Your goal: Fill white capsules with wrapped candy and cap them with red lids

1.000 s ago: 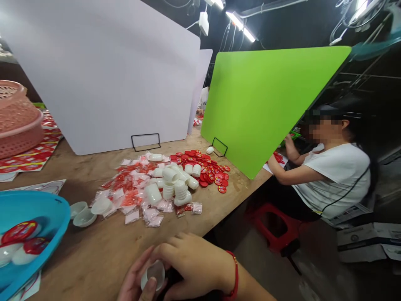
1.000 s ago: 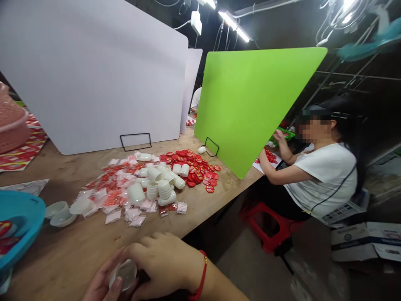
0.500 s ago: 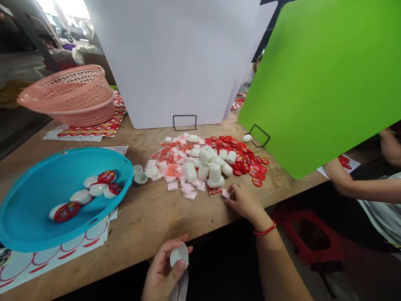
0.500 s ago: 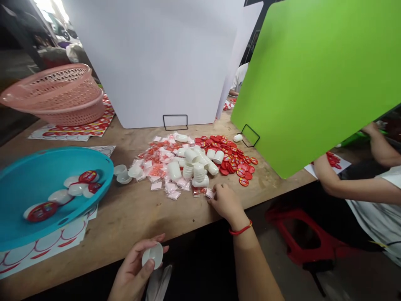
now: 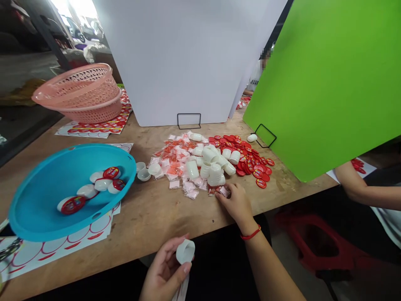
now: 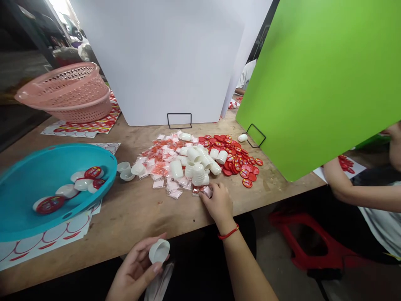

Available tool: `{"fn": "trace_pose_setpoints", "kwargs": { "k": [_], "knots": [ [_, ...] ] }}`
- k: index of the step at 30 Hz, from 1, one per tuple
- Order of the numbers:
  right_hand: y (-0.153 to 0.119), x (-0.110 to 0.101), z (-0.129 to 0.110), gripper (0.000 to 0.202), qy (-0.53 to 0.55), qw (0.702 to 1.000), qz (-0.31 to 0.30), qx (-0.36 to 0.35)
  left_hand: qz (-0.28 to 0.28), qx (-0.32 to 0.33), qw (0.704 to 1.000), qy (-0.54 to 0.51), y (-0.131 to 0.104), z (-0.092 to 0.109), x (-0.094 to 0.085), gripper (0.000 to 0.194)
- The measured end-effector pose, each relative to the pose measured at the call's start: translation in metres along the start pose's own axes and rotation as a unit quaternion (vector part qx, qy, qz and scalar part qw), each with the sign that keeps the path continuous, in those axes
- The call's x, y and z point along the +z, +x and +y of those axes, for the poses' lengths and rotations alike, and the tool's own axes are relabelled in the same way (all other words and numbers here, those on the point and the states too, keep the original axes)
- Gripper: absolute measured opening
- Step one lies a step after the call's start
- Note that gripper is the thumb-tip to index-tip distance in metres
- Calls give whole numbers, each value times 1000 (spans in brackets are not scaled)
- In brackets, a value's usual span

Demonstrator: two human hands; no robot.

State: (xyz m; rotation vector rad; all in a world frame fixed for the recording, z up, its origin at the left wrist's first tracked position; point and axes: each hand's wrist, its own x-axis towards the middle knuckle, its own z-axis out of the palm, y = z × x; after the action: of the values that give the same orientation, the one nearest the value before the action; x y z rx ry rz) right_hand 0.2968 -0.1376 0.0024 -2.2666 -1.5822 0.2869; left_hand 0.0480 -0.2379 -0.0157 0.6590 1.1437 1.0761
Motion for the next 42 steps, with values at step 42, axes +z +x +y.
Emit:
{"fn": "trace_pose_setpoints", "kwargs": {
  "k": [42],
  "knots": [
    [14, -3, 28, 70, 298, 954, -17, 34, 12, 351, 795, 496, 155, 97, 21, 41]
  ]
}}
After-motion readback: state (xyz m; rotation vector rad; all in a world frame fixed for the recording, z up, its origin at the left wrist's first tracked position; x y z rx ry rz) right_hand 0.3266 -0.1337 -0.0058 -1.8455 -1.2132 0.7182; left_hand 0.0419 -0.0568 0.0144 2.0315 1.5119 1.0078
